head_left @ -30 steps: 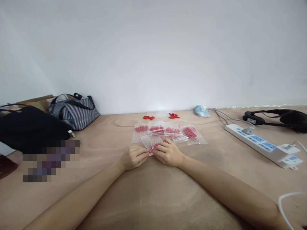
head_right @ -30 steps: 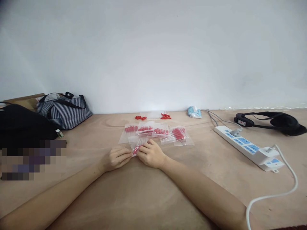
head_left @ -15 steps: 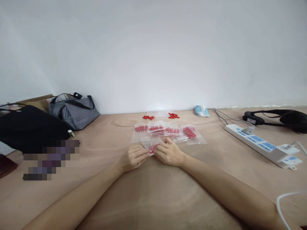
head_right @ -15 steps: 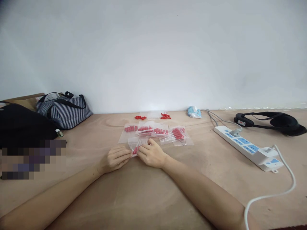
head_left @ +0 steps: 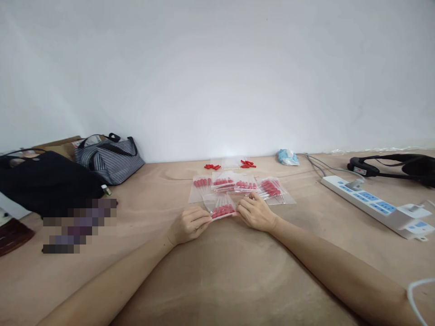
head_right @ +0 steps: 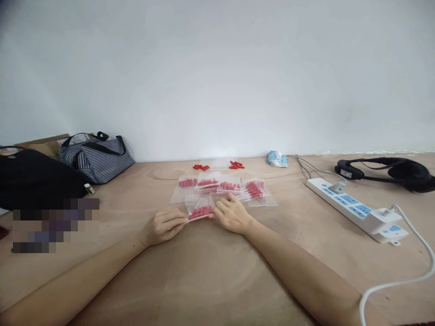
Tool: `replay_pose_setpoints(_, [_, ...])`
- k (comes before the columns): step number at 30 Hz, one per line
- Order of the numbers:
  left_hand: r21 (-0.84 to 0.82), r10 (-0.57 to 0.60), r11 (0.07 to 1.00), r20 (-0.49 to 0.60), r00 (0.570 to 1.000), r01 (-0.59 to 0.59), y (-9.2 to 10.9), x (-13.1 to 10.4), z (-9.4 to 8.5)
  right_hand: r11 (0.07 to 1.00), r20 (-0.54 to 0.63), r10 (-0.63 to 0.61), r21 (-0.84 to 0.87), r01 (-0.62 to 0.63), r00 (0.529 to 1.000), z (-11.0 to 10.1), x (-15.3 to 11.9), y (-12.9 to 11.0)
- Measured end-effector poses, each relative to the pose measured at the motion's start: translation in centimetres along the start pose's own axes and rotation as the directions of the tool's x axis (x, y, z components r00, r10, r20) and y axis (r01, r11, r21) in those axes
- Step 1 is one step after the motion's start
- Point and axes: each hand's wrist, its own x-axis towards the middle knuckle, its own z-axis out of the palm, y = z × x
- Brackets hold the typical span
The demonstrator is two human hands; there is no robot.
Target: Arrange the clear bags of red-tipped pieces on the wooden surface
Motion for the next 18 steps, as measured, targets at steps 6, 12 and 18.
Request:
replay_pose_setpoints(6, [-0.062, -0.039, 0.997, 0.019, 0.999, 0.04, -0.25, -0.33, 0.11, 0.979, 0.043, 0.039, 0.199, -0.047, 0.998, 0.18, -0.23, 0.5])
replay_pose_setpoints(12, [-0.122, -0.139, 0.983, 0.007, 0.99, 0.139, -0.55, -0.59, 0.36, 0.865, 0.209, 0.193, 0.424, -0.267, 0.959, 0.06, -0.48, 0.36])
replay_pose_setpoints(18, [-0.214, -0.186, 0.959, 0.014, 0.982, 0.185, -0.56, -0.52, 0.19, 0.842, 0.179, 0.248, 0.445, -0.303, 0.952, -0.17, -0.32, 0.09])
